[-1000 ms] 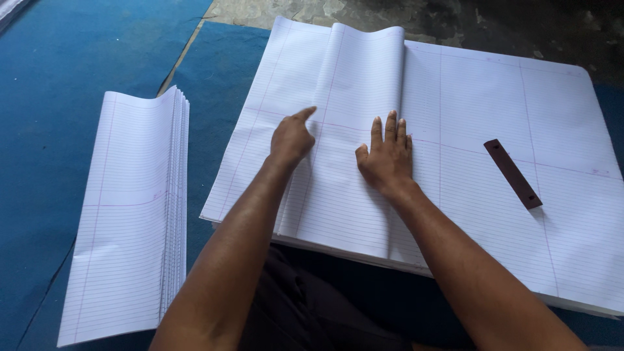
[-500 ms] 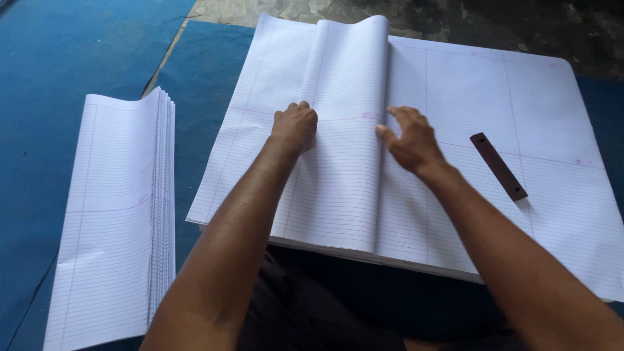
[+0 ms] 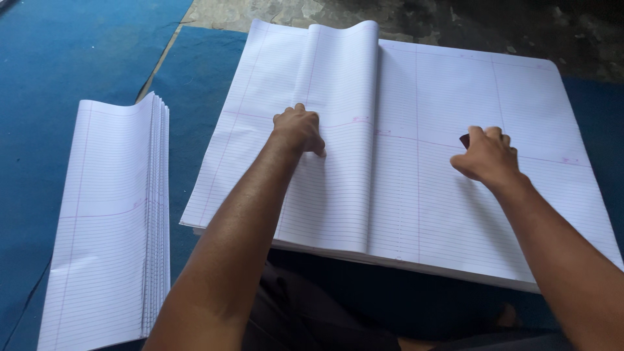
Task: The person folds large sheets of lined paper in half using a small rectangular tool to press the crease. They repeatedly fold, crease, and stack the sheets on the floor.
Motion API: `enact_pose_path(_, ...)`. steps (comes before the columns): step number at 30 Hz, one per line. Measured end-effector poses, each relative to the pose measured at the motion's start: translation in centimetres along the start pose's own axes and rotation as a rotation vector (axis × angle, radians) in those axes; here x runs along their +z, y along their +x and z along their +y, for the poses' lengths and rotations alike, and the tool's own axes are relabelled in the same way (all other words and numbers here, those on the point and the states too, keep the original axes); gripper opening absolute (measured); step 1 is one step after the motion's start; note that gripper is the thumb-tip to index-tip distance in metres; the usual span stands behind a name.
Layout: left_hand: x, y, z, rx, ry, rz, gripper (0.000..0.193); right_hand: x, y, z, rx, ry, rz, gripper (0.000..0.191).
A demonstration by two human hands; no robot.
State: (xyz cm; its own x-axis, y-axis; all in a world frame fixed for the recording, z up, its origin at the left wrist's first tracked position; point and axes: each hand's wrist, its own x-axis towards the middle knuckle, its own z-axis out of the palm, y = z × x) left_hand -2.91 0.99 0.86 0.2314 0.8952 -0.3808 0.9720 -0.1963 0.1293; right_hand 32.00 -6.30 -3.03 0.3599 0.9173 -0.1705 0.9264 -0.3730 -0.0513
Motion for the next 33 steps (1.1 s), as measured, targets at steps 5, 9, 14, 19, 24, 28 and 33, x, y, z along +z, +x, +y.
enact_pose_path(5, 0.0, 0.1, 1.0, -0.024, 0.028, -0.025, 0.078, -0.7, -1.4, 0.3, 0.178, -0.125, -0.093, 0.055)
enact_pose_path(9, -0.4, 0.1, 1.2, -0.053, 0.027, -0.07, 0.076, -1.1, -2.4, 0.4, 0.164, -0.137, -0.066, 0.039)
enact_pose_path(14, -0.3, 0.0, 1.1, -0.048, 0.018, -0.065, 0.076, -2.0, -3.1, -0.4, 0.053, 0.012, -0.02, 0.054)
enact_pose_path(19, -0.1, 0.2, 0.9, -0.034, 0.036, -0.064, 0.076, -2.6, -3.9, -4.6, -0.222, 0.18, -0.026, 0.069)
enact_pose_path(24, 0.0, 0.3, 1.1, -0.032, 0.039, -0.059, 0.078, -3.3, -6.2, -9.3, -0.487, 0.298, -0.064, 0.062)
enact_pose_path(28, 0.2, 0.4, 1.1, -0.048, -0.008, -0.05, 0.078, -3.4, -8.2, -12.0, -0.773, 0.289, -0.028, 0.052)
enact_pose_path(33, 0.3, 0.5, 1.0, -0.035, -0.019, -0.034, 0.078, -2.5, -9.3, -12.7, -0.89, 0.111, 0.045, 0.037)
